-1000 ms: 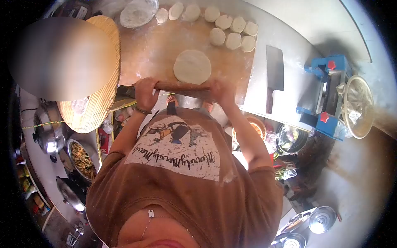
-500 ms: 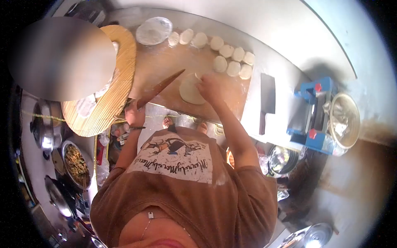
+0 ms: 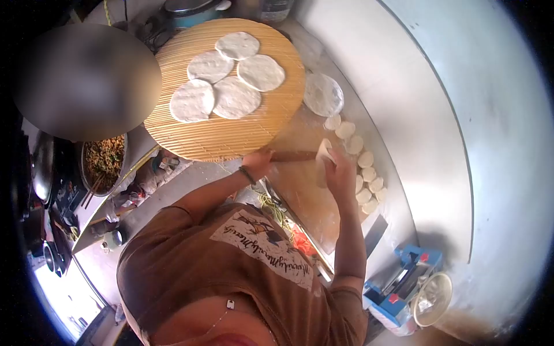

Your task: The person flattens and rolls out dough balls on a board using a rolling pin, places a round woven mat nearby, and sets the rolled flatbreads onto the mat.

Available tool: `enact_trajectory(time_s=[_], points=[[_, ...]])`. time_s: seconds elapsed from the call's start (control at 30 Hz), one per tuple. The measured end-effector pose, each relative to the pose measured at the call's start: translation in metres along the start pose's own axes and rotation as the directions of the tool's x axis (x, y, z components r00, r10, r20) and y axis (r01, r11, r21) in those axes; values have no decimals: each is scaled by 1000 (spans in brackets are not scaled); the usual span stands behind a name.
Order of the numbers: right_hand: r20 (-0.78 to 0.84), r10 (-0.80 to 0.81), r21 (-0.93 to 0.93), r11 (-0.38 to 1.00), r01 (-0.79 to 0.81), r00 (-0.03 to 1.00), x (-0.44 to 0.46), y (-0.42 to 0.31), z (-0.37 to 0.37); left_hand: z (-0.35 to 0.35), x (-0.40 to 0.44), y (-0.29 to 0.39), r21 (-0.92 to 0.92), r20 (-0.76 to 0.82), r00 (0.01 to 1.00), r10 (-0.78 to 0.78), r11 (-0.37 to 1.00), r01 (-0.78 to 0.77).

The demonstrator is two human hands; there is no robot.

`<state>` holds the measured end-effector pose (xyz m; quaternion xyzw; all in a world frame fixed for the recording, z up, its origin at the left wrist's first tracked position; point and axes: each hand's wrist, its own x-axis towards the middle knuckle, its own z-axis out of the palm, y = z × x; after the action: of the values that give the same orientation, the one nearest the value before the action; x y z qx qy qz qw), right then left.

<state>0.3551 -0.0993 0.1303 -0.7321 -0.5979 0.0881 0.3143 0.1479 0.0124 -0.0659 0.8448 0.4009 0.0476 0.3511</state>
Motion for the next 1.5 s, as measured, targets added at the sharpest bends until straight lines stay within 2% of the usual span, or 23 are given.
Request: enact_trajectory(time_s=[0.1, 0.13, 0.23, 0.27, 0.3, 0.37, 0.4, 0.43, 0.5, 0.57, 0.63, 0.7, 0.73, 0.8, 0.83, 0.9, 0.93, 1.0, 1.07, 1.2, 1.33, 1.43, 1.5], points=[[162, 112, 29, 993, -118, 980, 58, -62, 2, 19, 5, -16, 147, -128, 971, 202, 972, -182], [201, 109, 105, 986, -132, 974, 70, -74, 10, -5, 0, -5, -31, 56, 992, 112, 993, -110], [303, 64, 369, 912, -179, 951, 104, -96, 53, 18, 6, -19, -393, -131, 968, 216, 885, -250], [330, 32, 477, 857, -196, 943, 109, -96, 74, 13, 4, -17, -391, -89, 981, 175, 899, -196], [351, 0, 576, 788, -216, 936, 114, -99, 92, 19, 7, -18, -367, -168, 965, 202, 895, -252], [397, 138, 452, 831, -324, 907, 124, -114, 118, 37, 12, -23, -302, -313, 911, 267, 882, -363], [372, 52, 470, 850, -236, 927, 128, -90, 147, 34, 13, -23, -418, -227, 940, 254, 847, -329], [424, 66, 426, 866, -263, 903, 129, -74, 162, 30, 15, -24, -523, -140, 961, 238, 806, -275], [66, -72, 316, 948, 47, 995, 119, -75, 167, 55, 27, -37, -549, -152, 951, 268, 777, -307], [-23, 26, 441, 898, -13, 999, 108, -73, 148, 83, 34, -52, -501, -187, 939, 288, 795, -343], [-104, 157, 479, 873, -89, 982, 87, -63, 122, 99, 25, -59, -281, -310, 893, 327, 865, -415], [-183, 302, 434, 879, -199, 936, 59, -44, 88, 115, 34, -81, -476, -107, 928, 357, 801, -363], [-194, 391, 441, 854, -276, 900, 42, -30, 78, 106, 33, -79, -578, -75, 935, 346, 749, -323], [-186, 516, 469, 795, -386, 836, 7, -4, 66, 65, 35, -80, -541, 39, 918, 396, 781, -314], [-178, 571, 490, 758, -431, 801, -10, 6, 65, 41, 51, -90, -395, 117, 885, 450, 839, -374], [-170, 630, 527, 708, -470, 758, -46, 19, 63, 25, 55, -76, -382, 133, 892, 433, 853, -357], [-168, 658, 545, 683, -487, 734, -65, 25, 62, 26, 41, -65, -519, 83, 930, 359, 812, -267], [-168, 684, 526, 671, -522, 710, -103, 42, 58, 16, 25, -47, -496, -20, 939, 344, 812, -309], [-178, 724, 521, 644, -560, 666, -134, 60, 54, -6, 18, -29, -142, -139, 846, 515, 835, -531], [-218, 768, 507, 616, -603, 602, -179, 104, 44, -8, 0, 1, 72, -136, 842, 522, 853, -517], [-309, 721, 466, 683, -562, 620, -186, 141, 29, 0, -1, -4, 130, -197, 865, 461, 887, -443], [-335, 609, 239, 793, -560, 719, -147, 154, 15, -7, 1, -7, 185, -243, 863, 442, 895, -406], [-375, 481, 148, 875, -461, 793, -92, 143, 8, -10, -1, -4, 192, -258, 865, 431, 900, -391]])
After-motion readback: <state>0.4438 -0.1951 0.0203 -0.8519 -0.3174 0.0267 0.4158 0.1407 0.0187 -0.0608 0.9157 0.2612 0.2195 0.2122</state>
